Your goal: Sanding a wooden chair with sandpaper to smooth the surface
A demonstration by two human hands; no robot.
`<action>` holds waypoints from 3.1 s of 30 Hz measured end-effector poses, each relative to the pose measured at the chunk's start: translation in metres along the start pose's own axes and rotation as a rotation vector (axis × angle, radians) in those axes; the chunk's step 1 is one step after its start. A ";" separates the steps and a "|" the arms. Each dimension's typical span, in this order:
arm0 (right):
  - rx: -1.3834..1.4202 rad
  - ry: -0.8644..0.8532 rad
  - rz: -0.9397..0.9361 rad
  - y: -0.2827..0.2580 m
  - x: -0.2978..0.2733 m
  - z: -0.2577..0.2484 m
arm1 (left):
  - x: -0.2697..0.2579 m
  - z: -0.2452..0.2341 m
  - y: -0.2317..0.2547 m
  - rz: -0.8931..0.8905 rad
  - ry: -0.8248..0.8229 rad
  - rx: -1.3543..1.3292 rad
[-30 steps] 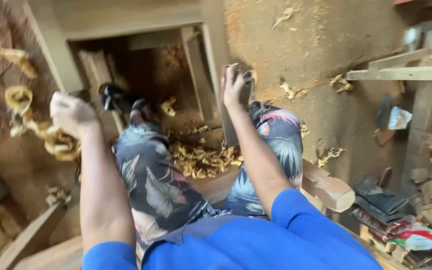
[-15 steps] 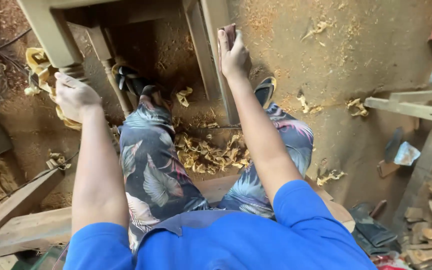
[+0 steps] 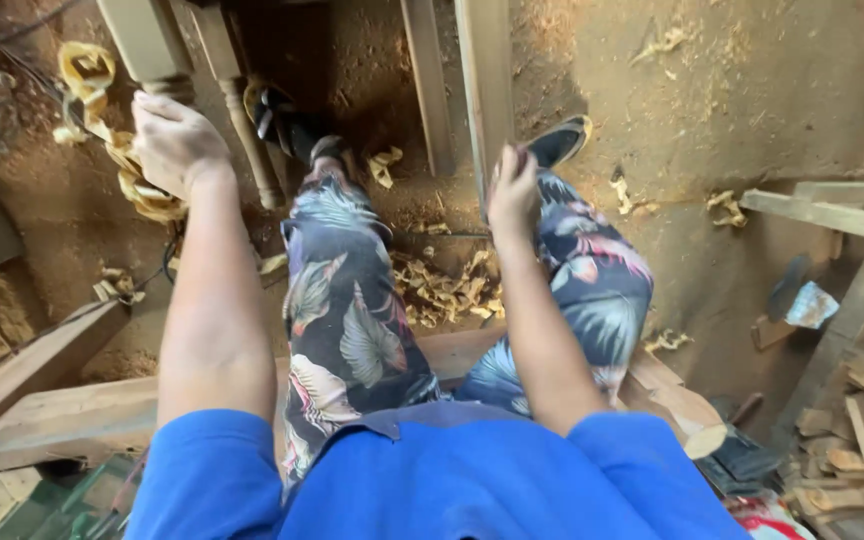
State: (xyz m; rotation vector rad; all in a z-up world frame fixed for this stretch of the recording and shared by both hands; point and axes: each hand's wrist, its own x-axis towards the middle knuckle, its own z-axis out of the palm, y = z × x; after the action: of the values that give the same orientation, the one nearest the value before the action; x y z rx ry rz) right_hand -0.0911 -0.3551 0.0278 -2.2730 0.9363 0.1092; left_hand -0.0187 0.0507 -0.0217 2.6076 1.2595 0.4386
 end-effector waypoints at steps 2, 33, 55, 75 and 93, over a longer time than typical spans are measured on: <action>-0.081 0.050 0.006 -0.027 0.041 0.013 | 0.009 -0.009 0.019 -0.044 -0.173 -0.004; 0.150 -0.256 -0.164 -0.104 0.092 0.022 | 0.011 0.026 -0.022 0.167 0.147 0.060; -0.028 -0.105 -0.363 -0.073 0.055 0.008 | 0.006 0.008 -0.004 0.101 0.023 -0.070; 0.176 -0.177 -0.301 -0.089 0.098 0.027 | 0.010 0.007 -0.004 0.063 -0.041 0.041; -0.004 -0.106 -0.358 -0.105 0.115 0.031 | 0.012 0.013 -0.006 0.064 0.077 0.061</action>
State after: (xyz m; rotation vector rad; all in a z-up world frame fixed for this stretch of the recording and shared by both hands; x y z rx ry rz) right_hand 0.0674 -0.3504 0.0256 -2.3742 0.4655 0.0738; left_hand -0.0112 0.0624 -0.0336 2.7123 1.2345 0.5246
